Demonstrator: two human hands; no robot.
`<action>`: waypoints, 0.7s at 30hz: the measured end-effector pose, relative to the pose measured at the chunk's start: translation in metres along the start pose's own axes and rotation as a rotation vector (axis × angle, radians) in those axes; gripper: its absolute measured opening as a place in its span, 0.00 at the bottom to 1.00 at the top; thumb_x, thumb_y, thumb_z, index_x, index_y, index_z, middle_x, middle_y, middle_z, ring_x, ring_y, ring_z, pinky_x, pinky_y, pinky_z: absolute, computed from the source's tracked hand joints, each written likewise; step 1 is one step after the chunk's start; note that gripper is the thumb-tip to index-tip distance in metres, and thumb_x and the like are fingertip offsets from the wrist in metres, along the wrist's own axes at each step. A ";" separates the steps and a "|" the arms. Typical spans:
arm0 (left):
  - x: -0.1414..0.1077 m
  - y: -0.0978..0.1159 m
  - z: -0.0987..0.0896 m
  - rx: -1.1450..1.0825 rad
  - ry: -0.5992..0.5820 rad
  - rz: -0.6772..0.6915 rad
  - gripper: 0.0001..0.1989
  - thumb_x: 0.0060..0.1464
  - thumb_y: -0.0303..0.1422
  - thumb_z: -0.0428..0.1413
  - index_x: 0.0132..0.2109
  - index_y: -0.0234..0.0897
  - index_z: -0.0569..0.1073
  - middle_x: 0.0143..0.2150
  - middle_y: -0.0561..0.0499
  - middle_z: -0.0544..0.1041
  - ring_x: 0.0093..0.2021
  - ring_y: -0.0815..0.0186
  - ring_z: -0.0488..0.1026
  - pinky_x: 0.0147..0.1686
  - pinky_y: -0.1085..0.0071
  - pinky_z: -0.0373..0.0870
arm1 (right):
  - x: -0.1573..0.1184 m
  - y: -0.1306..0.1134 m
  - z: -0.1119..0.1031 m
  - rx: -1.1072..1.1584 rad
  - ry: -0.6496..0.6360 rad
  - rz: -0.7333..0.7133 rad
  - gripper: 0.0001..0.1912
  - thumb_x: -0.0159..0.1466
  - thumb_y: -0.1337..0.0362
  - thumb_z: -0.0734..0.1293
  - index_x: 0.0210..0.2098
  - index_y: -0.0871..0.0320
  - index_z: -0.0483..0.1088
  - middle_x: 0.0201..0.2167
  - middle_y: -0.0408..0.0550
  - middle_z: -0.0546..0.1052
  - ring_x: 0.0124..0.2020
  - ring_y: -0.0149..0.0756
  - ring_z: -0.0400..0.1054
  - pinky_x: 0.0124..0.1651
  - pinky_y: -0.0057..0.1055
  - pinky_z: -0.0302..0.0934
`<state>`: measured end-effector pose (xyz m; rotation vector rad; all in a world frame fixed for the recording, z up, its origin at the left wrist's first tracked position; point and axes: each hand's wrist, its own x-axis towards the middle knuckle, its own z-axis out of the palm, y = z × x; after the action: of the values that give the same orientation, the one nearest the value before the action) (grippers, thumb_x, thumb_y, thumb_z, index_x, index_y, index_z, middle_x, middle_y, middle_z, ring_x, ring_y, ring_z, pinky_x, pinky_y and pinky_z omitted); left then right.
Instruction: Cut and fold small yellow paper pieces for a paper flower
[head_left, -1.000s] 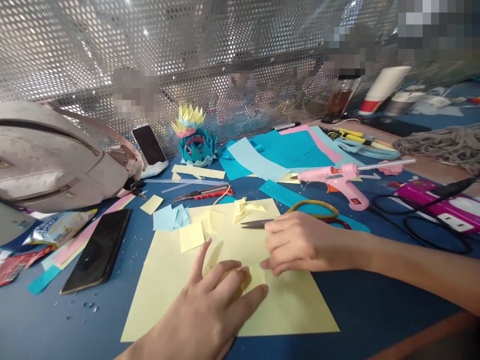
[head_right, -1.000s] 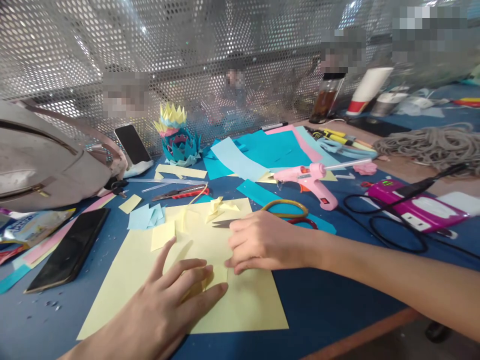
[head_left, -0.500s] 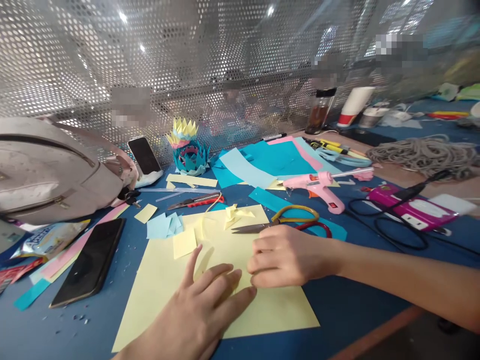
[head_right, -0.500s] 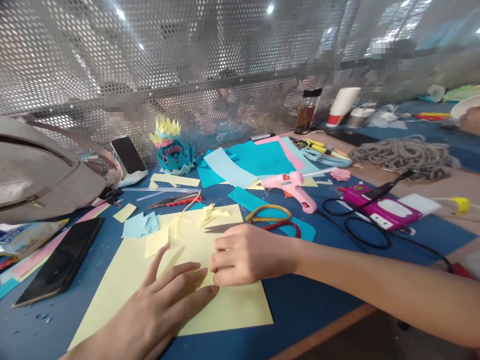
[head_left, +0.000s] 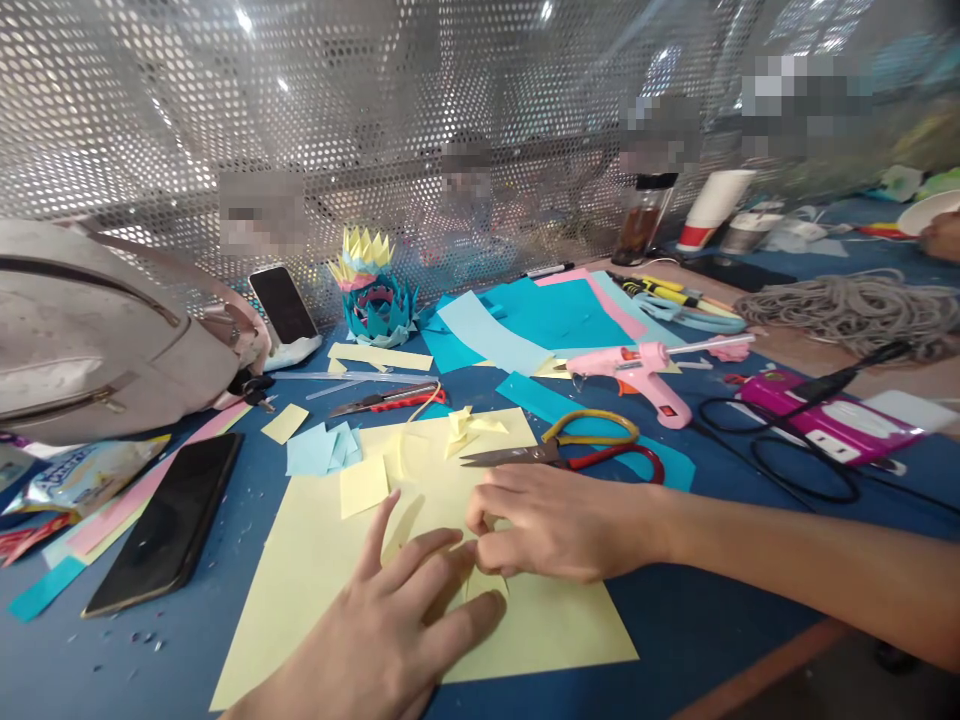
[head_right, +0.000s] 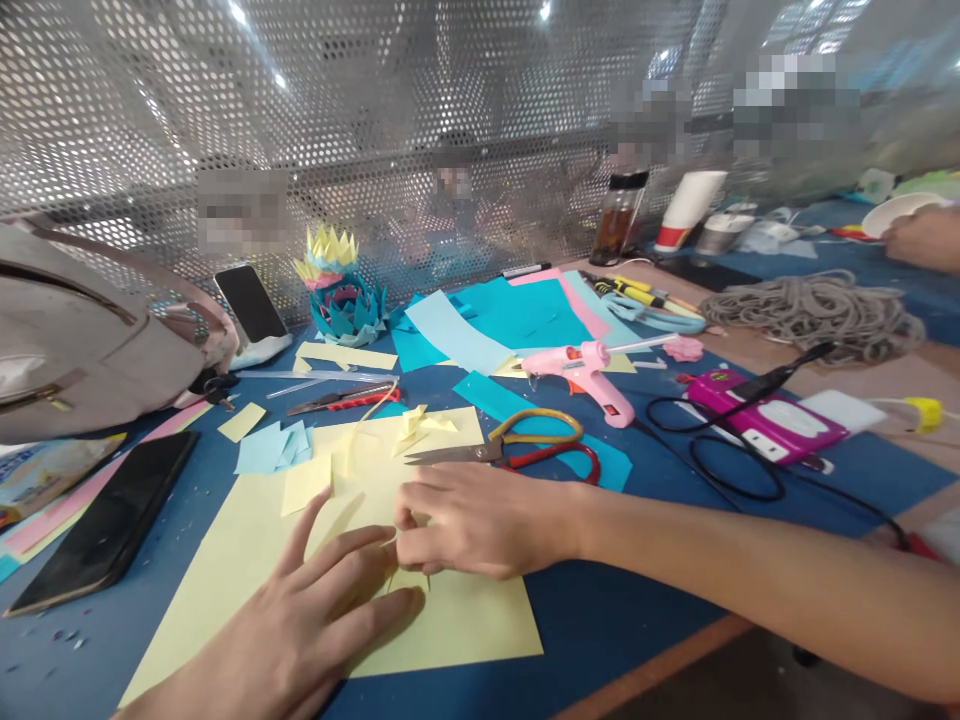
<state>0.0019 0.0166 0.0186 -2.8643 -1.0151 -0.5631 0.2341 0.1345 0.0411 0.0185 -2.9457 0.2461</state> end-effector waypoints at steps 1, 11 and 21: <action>-0.001 0.000 0.003 -0.010 0.022 -0.007 0.20 0.72 0.31 0.39 0.58 0.43 0.73 0.55 0.48 0.76 0.61 0.58 0.68 0.70 0.45 0.22 | 0.001 -0.001 -0.001 0.019 -0.017 0.004 0.11 0.73 0.68 0.59 0.38 0.57 0.71 0.45 0.48 0.71 0.40 0.37 0.59 0.41 0.33 0.53; -0.002 0.000 0.002 0.004 0.017 -0.001 0.23 0.73 0.31 0.36 0.60 0.43 0.73 0.56 0.49 0.76 0.62 0.58 0.66 0.70 0.45 0.22 | 0.003 -0.002 0.003 0.121 -0.020 0.014 0.05 0.71 0.64 0.64 0.39 0.60 0.69 0.48 0.52 0.70 0.41 0.38 0.60 0.45 0.34 0.56; -0.007 0.000 0.010 0.087 0.020 -0.010 0.21 0.72 0.32 0.42 0.65 0.48 0.68 0.56 0.50 0.75 0.62 0.60 0.67 0.71 0.45 0.21 | -0.002 0.004 0.004 0.222 0.207 0.040 0.09 0.72 0.59 0.67 0.38 0.56 0.76 0.37 0.46 0.70 0.38 0.35 0.61 0.44 0.32 0.54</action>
<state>0.0002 0.0135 0.0062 -2.7746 -1.0244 -0.5337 0.2354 0.1375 0.0359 -0.0328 -2.7018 0.5457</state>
